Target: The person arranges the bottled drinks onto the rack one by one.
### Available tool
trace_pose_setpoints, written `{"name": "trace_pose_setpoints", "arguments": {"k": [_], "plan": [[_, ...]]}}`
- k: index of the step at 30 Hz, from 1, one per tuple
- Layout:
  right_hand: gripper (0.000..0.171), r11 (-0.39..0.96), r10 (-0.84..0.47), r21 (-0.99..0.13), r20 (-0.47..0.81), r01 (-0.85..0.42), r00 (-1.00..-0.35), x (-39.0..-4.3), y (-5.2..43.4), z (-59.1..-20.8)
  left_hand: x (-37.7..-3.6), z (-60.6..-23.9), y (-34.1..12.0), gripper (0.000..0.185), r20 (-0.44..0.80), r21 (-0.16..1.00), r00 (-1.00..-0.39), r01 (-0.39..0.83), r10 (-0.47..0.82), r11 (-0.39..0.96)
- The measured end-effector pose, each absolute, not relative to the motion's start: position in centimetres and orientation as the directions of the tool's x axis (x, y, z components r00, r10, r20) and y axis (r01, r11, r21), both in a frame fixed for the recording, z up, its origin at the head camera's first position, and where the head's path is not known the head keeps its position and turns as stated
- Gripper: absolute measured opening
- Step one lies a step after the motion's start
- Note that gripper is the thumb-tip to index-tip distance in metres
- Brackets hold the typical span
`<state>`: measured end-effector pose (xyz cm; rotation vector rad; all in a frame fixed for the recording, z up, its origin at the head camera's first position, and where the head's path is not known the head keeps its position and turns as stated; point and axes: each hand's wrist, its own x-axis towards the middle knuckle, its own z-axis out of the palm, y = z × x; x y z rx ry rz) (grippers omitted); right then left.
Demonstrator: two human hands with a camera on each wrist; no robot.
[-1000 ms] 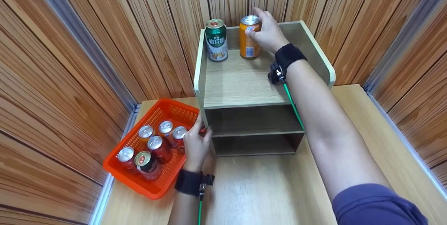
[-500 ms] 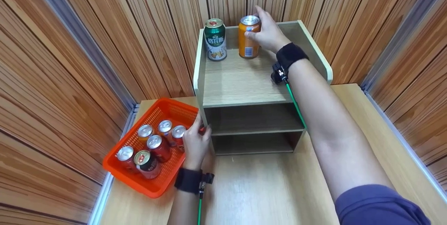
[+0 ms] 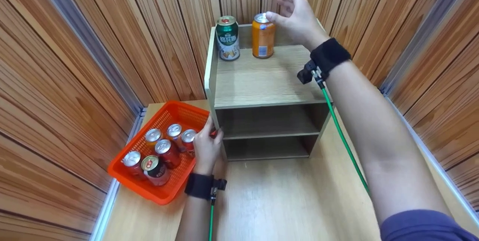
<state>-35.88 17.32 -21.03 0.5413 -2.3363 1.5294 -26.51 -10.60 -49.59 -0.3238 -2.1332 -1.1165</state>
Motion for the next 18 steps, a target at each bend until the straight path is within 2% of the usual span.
{"name": "trace_pose_setpoints", "arguments": {"k": [5, 10, 18], "plan": [[0.072, 0.265, -0.168, -0.772, 0.553, -0.578, -0.816, -31.4, 16.5, -19.7, -26.4, -49.8, -11.1, 0.062, 0.675, 0.629, -0.730, 0.490, -0.110, 0.603], [0.064, 0.236, -0.184, -0.689, 0.661, -0.685, -0.728, -27.4, 16.9, -20.0, -26.3, -49.9, -11.3, 0.064, 0.670, 0.633, -0.732, 0.479, -0.121, 0.609], [0.057, 0.148, -0.172, -0.546, 0.807, -0.825, -0.565, -23.6, 19.4, -22.2, -26.6, -50.1, -11.1, 0.063, 0.684, 0.622, -0.721, 0.500, -0.108, 0.603]]}}
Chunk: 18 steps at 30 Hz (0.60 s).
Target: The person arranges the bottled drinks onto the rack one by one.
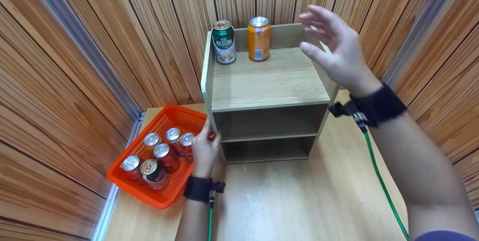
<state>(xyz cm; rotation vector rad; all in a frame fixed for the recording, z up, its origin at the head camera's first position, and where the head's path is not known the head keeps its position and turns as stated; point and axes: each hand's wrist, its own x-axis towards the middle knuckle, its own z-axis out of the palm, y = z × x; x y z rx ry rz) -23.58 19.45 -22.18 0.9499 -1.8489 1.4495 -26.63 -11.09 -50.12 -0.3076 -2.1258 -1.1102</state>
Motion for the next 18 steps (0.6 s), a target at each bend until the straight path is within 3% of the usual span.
{"name": "trace_pose_setpoints", "arguments": {"k": [7, 14, 18], "plan": [[0.056, 0.051, -0.038, -0.472, 0.880, -0.880, -0.474, -21.8, 21.7, -25.2, -26.7, -50.5, -11.2, 0.063, 0.704, 0.605, -0.701, 0.510, -0.112, 0.611], [0.060, -0.145, 0.285, -0.443, 0.838, -0.885, -0.466, -19.4, 23.6, -29.0, -26.7, -50.3, -11.2, 0.061, 0.712, 0.593, -0.693, 0.507, -0.114, 0.626], [0.059, -0.147, 0.380, -0.441, 0.801, -0.885, -0.462, -18.6, 24.4, -31.5, -26.7, -50.1, -11.2, 0.060, 0.704, 0.596, -0.701, 0.498, -0.112, 0.629]]}}
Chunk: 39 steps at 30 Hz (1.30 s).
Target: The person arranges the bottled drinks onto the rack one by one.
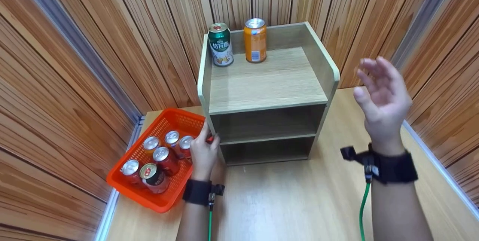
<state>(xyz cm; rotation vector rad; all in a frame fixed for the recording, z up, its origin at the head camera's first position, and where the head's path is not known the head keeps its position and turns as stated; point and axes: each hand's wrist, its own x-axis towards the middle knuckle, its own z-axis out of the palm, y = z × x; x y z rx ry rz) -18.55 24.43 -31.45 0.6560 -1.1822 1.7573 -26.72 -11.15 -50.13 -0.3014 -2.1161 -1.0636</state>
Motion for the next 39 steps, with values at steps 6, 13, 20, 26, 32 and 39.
{"name": "trace_pose_setpoints", "arguments": {"k": [6, 13, 20, 26, 32, 39], "plan": [[0.057, -0.024, 0.401, -0.580, 0.741, -0.814, -0.539, -18.8, 26.0, -37.3, -26.4, -50.2, -11.0, 0.063, 0.687, 0.618, -0.718, 0.495, -0.112, 0.611], [0.064, -0.011, 0.397, -0.749, 0.605, -0.662, -0.691, -20.5, 26.5, -43.6, -26.5, -50.0, -10.7, 0.063, 0.675, 0.627, -0.728, 0.482, -0.119, 0.611], [0.068, 0.080, 0.366, -0.851, 0.509, -0.519, -0.779, -21.8, 25.9, -47.3, -26.3, -50.3, -10.9, 0.059, 0.674, 0.628, -0.727, 0.474, -0.128, 0.617], [0.080, 0.130, 0.318, -0.912, 0.410, -0.389, -0.855, -22.9, 25.2, -48.4, -26.6, -50.1, -11.0, 0.060, 0.683, 0.617, -0.720, 0.481, -0.120, 0.623], [0.074, 0.216, 0.295, -0.915, 0.395, -0.342, -0.870, -22.6, 24.1, -48.0, -26.5, -50.1, -10.8, 0.061, 0.674, 0.621, -0.726, 0.461, -0.133, 0.634], [0.057, 0.332, 0.323, -0.888, 0.424, -0.319, -0.846, -22.6, 23.2, -48.1, -26.7, -49.7, -11.3, 0.055, 0.688, 0.568, -0.722, 0.476, -0.070, 0.671]]}}
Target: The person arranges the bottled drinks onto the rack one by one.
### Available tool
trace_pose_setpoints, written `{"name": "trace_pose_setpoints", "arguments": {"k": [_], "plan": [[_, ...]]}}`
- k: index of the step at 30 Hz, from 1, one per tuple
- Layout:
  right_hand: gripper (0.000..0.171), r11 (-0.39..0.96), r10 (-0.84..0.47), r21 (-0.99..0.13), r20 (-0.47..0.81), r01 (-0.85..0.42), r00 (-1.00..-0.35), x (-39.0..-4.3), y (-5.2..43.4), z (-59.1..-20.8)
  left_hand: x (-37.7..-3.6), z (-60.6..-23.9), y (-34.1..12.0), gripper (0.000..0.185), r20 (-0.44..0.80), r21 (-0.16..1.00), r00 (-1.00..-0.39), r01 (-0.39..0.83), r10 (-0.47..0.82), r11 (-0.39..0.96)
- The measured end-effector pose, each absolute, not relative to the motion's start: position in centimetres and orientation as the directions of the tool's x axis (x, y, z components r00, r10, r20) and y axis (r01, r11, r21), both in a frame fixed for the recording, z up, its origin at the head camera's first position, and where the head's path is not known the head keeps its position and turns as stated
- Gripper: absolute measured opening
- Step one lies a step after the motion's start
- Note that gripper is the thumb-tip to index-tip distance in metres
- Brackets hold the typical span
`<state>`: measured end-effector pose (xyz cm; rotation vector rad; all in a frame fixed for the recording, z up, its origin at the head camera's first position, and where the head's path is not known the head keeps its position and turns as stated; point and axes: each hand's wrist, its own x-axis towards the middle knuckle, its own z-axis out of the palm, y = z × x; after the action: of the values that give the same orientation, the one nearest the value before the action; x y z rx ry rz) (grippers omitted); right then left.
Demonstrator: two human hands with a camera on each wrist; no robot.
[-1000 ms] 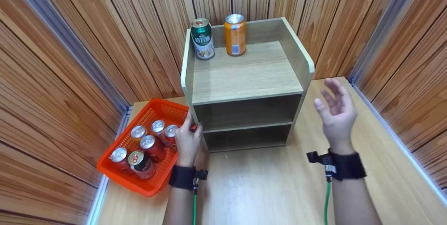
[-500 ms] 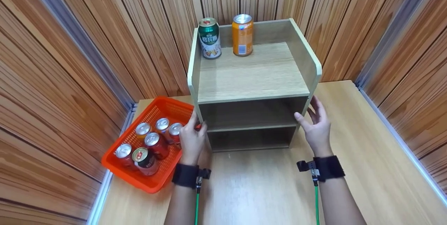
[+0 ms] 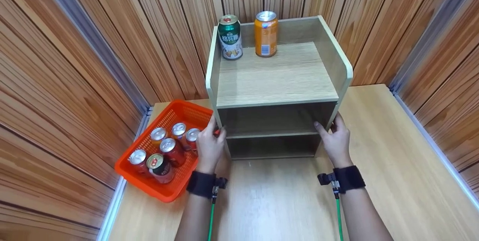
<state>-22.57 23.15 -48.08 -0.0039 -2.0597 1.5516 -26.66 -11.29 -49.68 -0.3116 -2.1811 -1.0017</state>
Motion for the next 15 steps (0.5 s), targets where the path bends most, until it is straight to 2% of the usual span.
{"name": "trace_pose_setpoints", "arguments": {"k": [8, 15], "plan": [[0.044, 0.412, 0.349, -0.853, 0.471, -0.319, -0.810, -22.8, 23.0, -48.6, -25.6, -47.1, -14.6, 0.039, 0.650, 0.447, -0.755, 0.473, 0.088, 0.759], [0.043, 0.436, 0.332, -0.829, 0.510, -0.350, -0.793, -23.0, 23.0, -48.6, -24.5, -45.9, -19.5, 0.032, 0.582, 0.385, -0.811, 0.330, 0.050, 0.862]]}}
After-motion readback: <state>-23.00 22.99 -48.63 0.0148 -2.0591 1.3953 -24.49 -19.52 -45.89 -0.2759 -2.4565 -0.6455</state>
